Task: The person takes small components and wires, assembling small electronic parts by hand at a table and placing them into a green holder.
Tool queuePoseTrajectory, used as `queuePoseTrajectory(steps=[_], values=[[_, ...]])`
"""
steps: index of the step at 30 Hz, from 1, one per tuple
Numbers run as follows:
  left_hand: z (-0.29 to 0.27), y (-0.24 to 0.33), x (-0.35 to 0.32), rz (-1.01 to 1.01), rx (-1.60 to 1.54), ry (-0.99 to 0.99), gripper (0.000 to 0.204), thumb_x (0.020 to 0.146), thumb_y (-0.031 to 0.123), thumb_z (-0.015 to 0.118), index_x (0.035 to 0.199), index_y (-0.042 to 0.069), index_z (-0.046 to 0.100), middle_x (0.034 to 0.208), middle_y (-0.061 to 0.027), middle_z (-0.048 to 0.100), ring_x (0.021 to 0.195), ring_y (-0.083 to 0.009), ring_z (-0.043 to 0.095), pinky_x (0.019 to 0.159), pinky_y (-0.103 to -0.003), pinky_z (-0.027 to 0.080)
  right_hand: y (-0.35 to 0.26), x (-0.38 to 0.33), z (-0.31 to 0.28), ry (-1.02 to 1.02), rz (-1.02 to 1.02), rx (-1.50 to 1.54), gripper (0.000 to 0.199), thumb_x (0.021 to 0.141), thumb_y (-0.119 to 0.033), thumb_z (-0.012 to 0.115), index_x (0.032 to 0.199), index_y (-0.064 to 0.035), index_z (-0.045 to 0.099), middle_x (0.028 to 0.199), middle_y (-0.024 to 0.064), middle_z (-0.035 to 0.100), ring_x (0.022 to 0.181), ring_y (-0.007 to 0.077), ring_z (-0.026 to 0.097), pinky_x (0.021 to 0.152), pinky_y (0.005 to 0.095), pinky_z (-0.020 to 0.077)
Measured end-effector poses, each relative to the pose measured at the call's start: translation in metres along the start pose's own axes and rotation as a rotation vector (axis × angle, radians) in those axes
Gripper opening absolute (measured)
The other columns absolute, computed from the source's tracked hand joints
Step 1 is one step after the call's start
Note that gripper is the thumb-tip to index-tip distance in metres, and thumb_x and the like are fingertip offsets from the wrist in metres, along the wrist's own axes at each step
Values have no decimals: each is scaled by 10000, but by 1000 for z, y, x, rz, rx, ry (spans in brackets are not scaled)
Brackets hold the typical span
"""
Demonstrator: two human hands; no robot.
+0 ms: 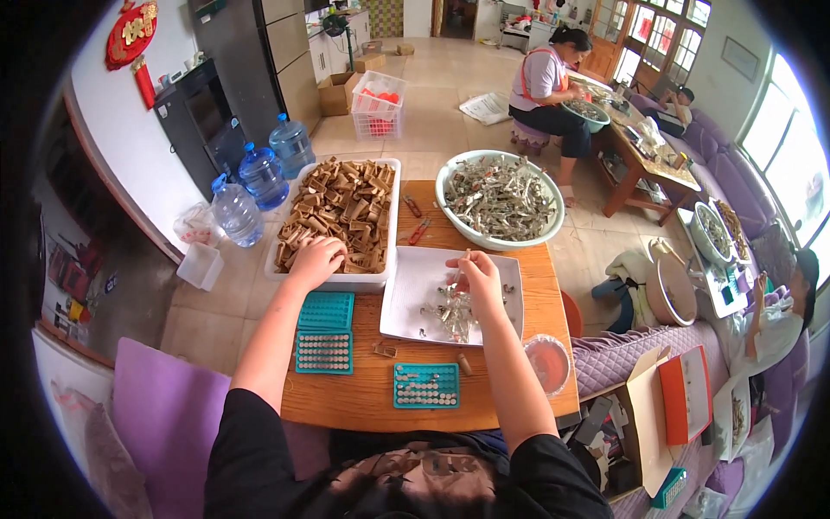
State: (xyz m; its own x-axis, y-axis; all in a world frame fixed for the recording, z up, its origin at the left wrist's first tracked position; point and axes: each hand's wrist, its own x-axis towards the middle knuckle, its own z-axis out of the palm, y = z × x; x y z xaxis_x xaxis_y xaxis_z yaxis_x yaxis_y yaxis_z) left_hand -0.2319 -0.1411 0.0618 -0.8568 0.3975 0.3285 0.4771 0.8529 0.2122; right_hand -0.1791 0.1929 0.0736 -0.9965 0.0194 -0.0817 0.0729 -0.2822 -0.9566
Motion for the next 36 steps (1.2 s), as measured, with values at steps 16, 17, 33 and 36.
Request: queuePoseTrajectory(steps=[16, 17, 33, 36], values=[[-27, 5, 11, -98, -16, -337, 202, 831, 242, 597, 1004, 160, 663, 878, -15, 676, 948, -184, 571, 910, -389, 249, 27, -40, -14, -2, 122, 374, 39, 876, -87, 480, 845, -66, 491, 849, 122, 602, 667, 200, 607, 619, 345, 531], [-31, 9, 12, -98, -8, -353, 191, 833, 240, 594, 982, 146, 667, 884, -14, 671, 941, -189, 569, 915, -390, 245, 26, -44, -15, 3, 122, 361, 38, 876, -85, 481, 845, -67, 492, 845, 118, 601, 665, 198, 605, 622, 343, 530], [23, 145, -86, -444, -2103, -451, 153, 858, 166, 414, 888, 50, 509, 684, -34, 517, 582, -117, 444, 574, -268, 412, 14, -87, 8, -335, -237, 304, 337, 876, -275, 441, 639, -36, 453, 645, 94, 498, 697, 239, 492, 703, 349, 421], [52, 164, -95, -570, -2333, -404, 149, 801, 189, 440, 776, 55, 500, 614, -17, 440, 547, -117, 363, 542, -277, 350, 13, -99, 1, -435, -348, 83, 275, 867, -174, 479, 637, -22, 473, 657, 80, 525, 726, 222, 521, 719, 342, 432]])
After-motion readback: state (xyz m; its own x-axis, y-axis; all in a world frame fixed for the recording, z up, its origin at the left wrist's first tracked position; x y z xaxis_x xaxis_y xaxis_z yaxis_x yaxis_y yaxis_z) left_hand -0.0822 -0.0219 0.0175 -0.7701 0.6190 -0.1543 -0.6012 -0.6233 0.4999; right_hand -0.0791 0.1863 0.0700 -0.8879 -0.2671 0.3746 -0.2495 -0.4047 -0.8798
